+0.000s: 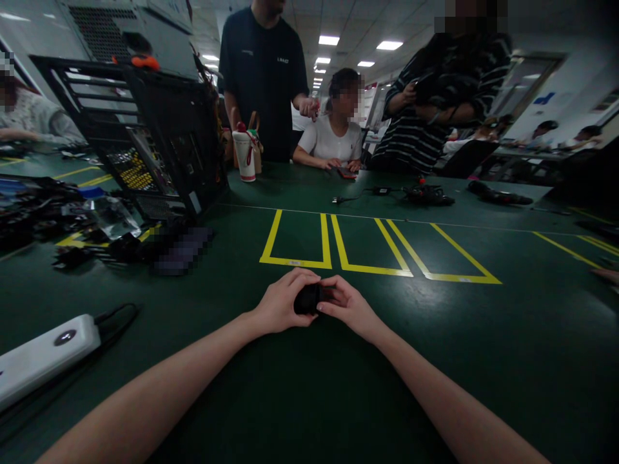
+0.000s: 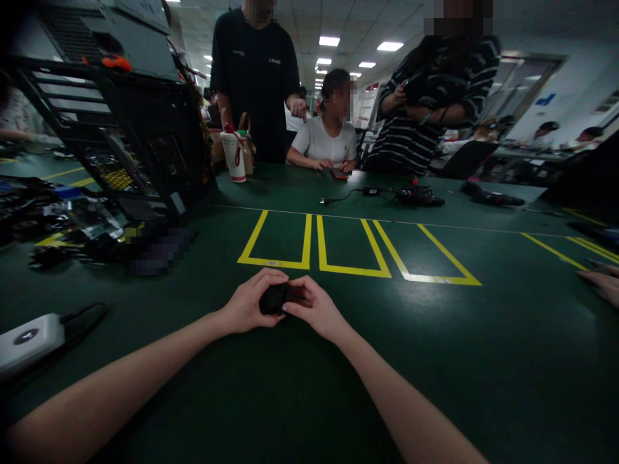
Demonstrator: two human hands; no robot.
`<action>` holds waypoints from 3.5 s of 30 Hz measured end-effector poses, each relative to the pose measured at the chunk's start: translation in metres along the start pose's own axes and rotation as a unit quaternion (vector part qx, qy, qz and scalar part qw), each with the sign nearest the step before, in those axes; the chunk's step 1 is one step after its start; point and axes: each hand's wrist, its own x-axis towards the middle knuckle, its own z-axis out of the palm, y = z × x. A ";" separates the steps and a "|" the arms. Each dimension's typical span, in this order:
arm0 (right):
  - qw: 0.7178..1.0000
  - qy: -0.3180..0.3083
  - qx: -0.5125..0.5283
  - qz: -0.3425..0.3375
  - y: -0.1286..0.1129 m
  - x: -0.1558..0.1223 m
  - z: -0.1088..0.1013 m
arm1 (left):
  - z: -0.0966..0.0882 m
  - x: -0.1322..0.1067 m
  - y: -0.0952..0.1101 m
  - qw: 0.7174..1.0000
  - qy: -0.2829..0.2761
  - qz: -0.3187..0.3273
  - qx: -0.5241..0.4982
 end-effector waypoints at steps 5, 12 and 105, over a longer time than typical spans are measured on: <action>1.000 0.009 -0.004 -0.029 0.006 0.001 0.000 | -0.001 0.000 0.000 1.000 -0.002 -0.003 -0.002; 0.999 0.029 -0.031 -0.020 0.001 0.000 0.002 | 0.000 0.000 -0.001 1.000 0.001 -0.006 0.005; 0.967 0.064 -0.206 -0.134 0.007 -0.007 0.008 | 0.003 0.003 -0.006 1.000 -0.001 0.019 0.005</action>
